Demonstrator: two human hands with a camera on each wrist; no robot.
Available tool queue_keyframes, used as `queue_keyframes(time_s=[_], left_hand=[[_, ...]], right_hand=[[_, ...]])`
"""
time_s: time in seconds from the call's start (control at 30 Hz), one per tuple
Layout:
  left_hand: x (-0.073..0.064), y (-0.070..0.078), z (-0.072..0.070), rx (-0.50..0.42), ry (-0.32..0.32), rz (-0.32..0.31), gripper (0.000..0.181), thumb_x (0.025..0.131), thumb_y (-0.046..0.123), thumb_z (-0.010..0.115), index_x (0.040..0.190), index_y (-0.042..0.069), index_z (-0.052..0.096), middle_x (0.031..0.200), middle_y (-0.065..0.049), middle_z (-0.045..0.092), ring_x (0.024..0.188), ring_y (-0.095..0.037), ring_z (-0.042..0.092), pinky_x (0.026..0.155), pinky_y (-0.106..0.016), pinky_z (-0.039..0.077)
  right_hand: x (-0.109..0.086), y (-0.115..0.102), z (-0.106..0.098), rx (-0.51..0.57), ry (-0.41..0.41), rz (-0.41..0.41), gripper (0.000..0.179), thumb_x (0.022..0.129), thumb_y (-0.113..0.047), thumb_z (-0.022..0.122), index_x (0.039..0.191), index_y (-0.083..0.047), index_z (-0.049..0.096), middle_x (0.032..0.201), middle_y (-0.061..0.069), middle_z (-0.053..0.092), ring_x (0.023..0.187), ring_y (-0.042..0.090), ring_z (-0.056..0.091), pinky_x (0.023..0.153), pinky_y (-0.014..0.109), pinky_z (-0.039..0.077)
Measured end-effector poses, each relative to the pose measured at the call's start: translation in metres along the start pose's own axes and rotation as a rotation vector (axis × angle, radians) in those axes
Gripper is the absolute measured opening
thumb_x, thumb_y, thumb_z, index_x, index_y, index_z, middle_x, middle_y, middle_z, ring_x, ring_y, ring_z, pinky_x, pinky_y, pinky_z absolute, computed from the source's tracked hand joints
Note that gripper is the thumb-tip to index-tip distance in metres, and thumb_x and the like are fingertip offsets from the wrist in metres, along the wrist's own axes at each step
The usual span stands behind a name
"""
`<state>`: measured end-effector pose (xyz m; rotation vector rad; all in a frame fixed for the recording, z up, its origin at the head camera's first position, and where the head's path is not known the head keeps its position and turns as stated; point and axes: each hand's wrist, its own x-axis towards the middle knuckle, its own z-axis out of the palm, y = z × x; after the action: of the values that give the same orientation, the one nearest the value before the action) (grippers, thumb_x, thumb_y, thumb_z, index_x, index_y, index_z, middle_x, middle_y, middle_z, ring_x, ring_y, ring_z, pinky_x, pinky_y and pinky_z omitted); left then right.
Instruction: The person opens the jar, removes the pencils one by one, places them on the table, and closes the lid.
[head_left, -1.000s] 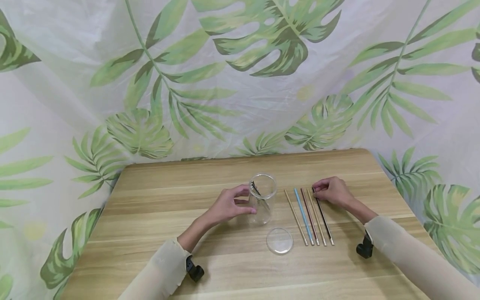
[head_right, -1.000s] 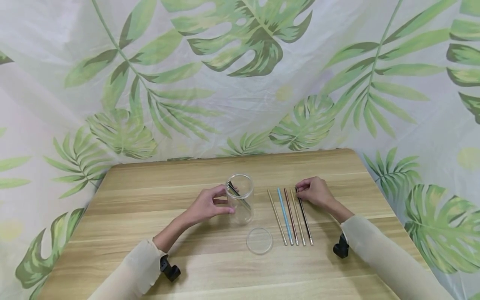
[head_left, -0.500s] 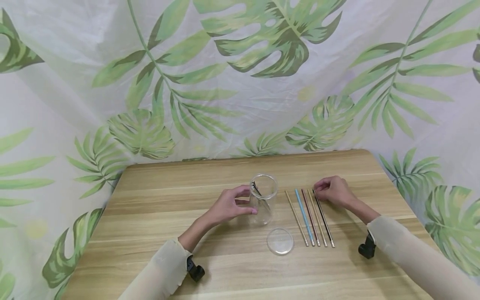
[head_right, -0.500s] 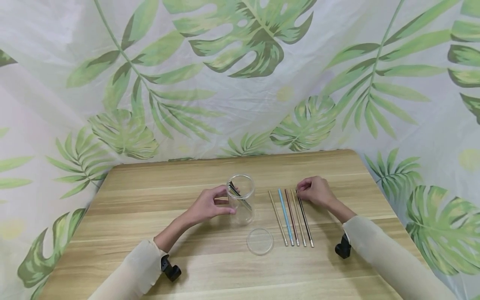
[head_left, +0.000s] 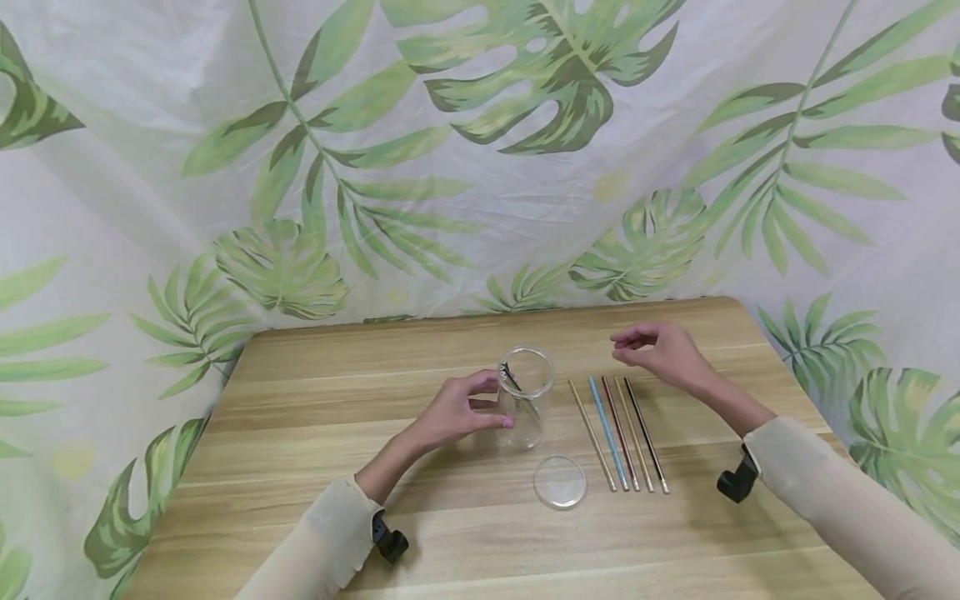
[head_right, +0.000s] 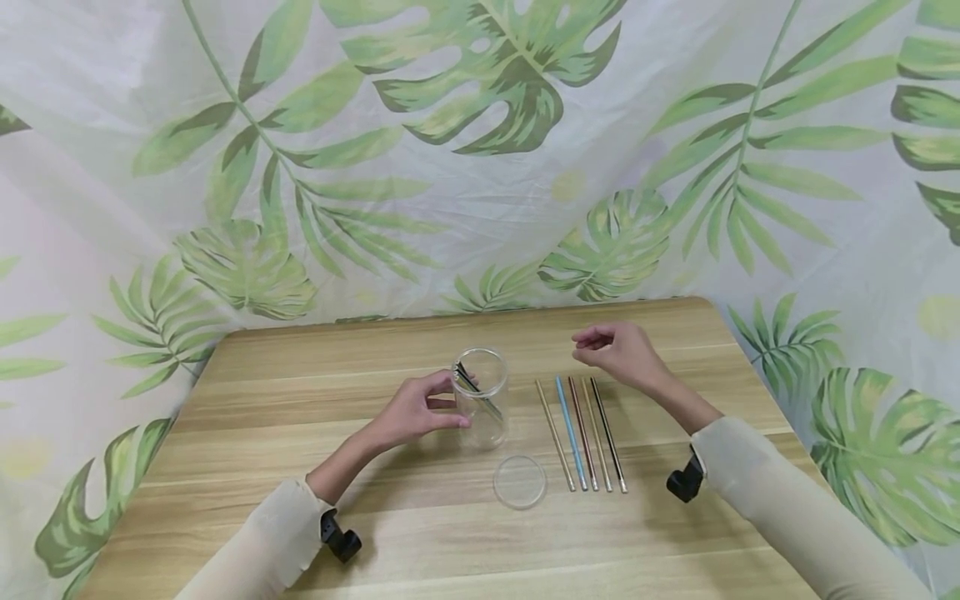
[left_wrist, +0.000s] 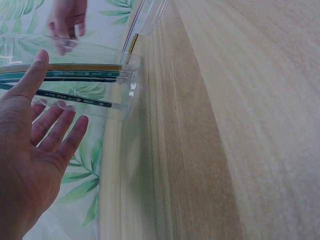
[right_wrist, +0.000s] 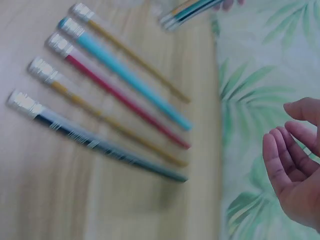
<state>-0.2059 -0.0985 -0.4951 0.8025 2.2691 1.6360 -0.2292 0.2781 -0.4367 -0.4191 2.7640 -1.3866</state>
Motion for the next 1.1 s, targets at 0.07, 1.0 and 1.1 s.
queue_keyframes(time_s=[0.07,1.0,1.1], left_hand=[[0.0,0.0,0.0,-0.001,0.001,-0.001,0.061,0.082,0.01,0.093,0.137,0.003,0.066,0.136,-0.016,0.069,0.125,-0.04,0.067,0.107,-0.054,0.058],[-0.001,-0.002,0.0,0.018,-0.002,0.002,0.061,0.082,0.01,0.093,0.137,0.003,0.066,0.136,-0.014,0.07,0.123,-0.035,0.069,0.103,-0.037,0.061],[-0.001,-0.001,-0.001,0.021,-0.002,0.002,0.061,0.083,0.009,0.092,0.137,0.003,0.066,0.136,-0.014,0.07,0.123,-0.035,0.069,0.103,-0.038,0.061]], right_hand=[[0.0,-0.012,0.0,0.011,-0.025,-0.021,0.026,0.096,-0.018,0.081,0.116,-0.003,0.079,0.106,0.012,0.079,0.093,0.016,0.074,0.074,0.018,0.061],[0.002,-0.126,0.02,-0.037,-0.181,-0.522,0.019,0.089,-0.003,0.084,0.107,-0.006,0.081,0.102,0.003,0.079,0.09,0.014,0.074,0.085,0.032,0.067],[0.004,-0.134,0.024,-0.073,-0.217,-0.534,0.017,0.089,-0.005,0.084,0.106,-0.007,0.081,0.1,0.002,0.078,0.089,0.011,0.074,0.084,0.031,0.066]])
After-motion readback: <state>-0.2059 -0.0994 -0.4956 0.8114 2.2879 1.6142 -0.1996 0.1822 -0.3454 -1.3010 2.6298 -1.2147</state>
